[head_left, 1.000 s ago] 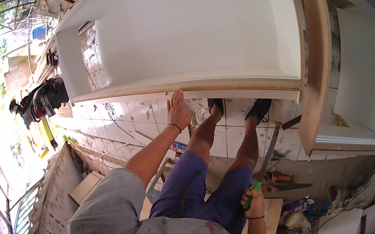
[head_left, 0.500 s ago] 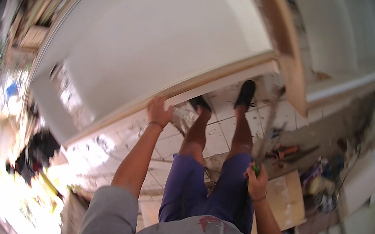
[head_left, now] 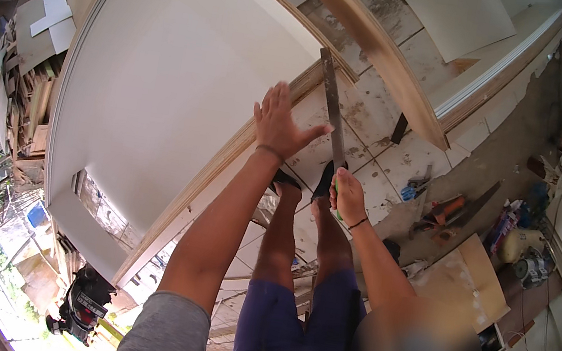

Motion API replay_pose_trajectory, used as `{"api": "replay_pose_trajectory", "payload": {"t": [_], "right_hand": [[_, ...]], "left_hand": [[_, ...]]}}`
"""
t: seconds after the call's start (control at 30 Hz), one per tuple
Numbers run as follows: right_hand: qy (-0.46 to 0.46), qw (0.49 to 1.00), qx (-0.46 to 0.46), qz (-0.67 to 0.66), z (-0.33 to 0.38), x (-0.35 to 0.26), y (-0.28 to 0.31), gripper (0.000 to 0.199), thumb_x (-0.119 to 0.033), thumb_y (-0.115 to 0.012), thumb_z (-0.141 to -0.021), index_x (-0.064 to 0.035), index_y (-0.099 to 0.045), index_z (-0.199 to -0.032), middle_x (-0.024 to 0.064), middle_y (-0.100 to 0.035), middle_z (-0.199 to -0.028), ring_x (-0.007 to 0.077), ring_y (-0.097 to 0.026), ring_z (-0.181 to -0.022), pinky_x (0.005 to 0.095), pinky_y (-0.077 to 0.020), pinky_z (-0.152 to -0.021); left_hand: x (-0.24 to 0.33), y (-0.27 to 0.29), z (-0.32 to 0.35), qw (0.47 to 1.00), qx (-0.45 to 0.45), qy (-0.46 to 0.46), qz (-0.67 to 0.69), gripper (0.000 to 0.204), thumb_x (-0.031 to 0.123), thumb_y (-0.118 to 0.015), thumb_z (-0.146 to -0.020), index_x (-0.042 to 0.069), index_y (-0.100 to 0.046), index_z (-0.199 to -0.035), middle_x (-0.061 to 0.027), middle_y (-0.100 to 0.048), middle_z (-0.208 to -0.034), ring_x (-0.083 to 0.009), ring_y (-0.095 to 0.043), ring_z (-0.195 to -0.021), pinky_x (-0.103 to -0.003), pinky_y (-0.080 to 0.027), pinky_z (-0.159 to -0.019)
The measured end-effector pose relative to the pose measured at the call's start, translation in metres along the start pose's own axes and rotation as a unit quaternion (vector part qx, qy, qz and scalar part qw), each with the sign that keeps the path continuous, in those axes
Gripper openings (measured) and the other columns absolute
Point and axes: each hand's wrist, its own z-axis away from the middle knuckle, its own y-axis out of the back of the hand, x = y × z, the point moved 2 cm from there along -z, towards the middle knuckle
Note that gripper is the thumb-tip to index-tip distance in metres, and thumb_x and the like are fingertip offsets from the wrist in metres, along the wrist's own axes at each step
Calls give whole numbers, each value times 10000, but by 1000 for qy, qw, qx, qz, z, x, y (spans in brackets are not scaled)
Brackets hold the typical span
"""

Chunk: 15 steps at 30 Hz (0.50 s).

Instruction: The person files the edges of wooden furniture components using a hand file, working on multiple white and wood-toned pieces placed on the floor.

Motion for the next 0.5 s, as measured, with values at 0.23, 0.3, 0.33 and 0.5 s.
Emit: {"api": "replay_pose_trajectory", "payload": {"t": [0.23,0.3,0.33,0.5], "right_hand": [[66,996,35,53,-35,29,-5,489,-473,-451,-955,-37,-492,-739,2,-453,-554,93,-447,-479,262,-368,-456],[55,995,36,77,-36,26,-9,516,-483,-440,-956,-17,-495,-741,7,-448,-550,104,-453,-492,282,-379,-488],[49,996,29,68,-38,27,-11,513,-481,-440,-957,-21,-496,-735,5,-447,-546,103,-452,-483,280,-379,-477],[-10,999,-50,-11,-43,-6,-32,501,-476,-439,-958,-48,-479,-701,-6,-437,-536,96,-431,-444,275,-366,-434]], "left_hand": [[18,-16,-25,993,-37,68,-86,1246,792,-687,-469,18,-285,-1359,-170,-406,-1320,-324,-343,-1239,-471,-252,-984],[21,-18,-25,993,-34,70,-89,1183,760,-700,-493,28,-303,-1334,-171,-412,-1305,-336,-361,-1223,-491,-261,-980],[22,-19,-26,993,-31,74,-85,1120,727,-713,-518,38,-321,-1309,-173,-417,-1290,-348,-379,-1207,-512,-270,-977],[9,-26,-28,993,24,71,-88,925,612,-677,-639,43,-355,-1294,-144,-451,-1251,-330,-395,-1171,-490,-278,-945]]}}
